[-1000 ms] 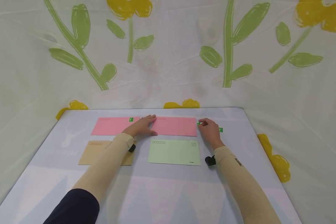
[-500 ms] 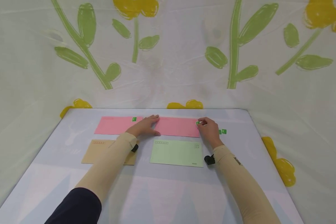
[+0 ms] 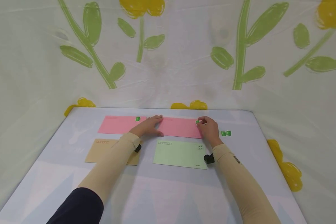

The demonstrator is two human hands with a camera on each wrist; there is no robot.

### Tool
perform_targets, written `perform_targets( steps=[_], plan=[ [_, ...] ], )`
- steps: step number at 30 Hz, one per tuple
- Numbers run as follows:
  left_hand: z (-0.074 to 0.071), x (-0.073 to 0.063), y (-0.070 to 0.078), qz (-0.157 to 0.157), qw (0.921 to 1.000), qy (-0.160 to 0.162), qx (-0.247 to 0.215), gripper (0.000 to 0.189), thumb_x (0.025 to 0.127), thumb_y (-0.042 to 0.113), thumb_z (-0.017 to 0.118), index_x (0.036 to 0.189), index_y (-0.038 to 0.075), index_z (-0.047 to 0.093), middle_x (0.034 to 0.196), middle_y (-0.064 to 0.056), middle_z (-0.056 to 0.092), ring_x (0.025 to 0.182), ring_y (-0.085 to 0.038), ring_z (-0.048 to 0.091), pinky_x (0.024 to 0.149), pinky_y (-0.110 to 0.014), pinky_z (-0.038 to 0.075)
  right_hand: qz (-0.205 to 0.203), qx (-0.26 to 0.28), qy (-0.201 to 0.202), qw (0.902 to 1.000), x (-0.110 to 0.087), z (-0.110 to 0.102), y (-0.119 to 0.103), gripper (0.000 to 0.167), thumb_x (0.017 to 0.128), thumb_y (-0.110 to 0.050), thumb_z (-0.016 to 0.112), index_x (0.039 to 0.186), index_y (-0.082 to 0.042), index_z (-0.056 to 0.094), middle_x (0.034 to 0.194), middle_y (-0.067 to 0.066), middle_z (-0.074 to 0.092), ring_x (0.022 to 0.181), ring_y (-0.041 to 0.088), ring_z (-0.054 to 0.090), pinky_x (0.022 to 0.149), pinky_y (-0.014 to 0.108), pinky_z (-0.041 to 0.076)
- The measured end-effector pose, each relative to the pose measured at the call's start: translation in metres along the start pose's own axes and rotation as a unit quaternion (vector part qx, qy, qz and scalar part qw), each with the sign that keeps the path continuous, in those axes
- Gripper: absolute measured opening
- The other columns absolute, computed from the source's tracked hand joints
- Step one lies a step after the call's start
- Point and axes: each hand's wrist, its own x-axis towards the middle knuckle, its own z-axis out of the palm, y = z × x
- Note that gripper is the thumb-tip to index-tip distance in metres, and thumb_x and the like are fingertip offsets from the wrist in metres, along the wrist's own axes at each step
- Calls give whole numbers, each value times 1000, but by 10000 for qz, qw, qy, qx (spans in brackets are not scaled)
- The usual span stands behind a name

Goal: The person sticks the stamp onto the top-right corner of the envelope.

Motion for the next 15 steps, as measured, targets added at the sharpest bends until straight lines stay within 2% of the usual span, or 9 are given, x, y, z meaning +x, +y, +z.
perform_targets(
  steps=[15],
  plan=[
    [0, 1, -1, -10, 10000, -45, 1, 98, 86, 48, 80, 163, 17, 26, 170, 3, 19, 157, -18, 8, 128, -40, 6, -49, -20, -101, 9999, 10, 9, -6, 33, 102, -21, 61, 131, -5, 64, 114, 16, 63, 106, 32, 57, 95, 44, 51]
  ],
)
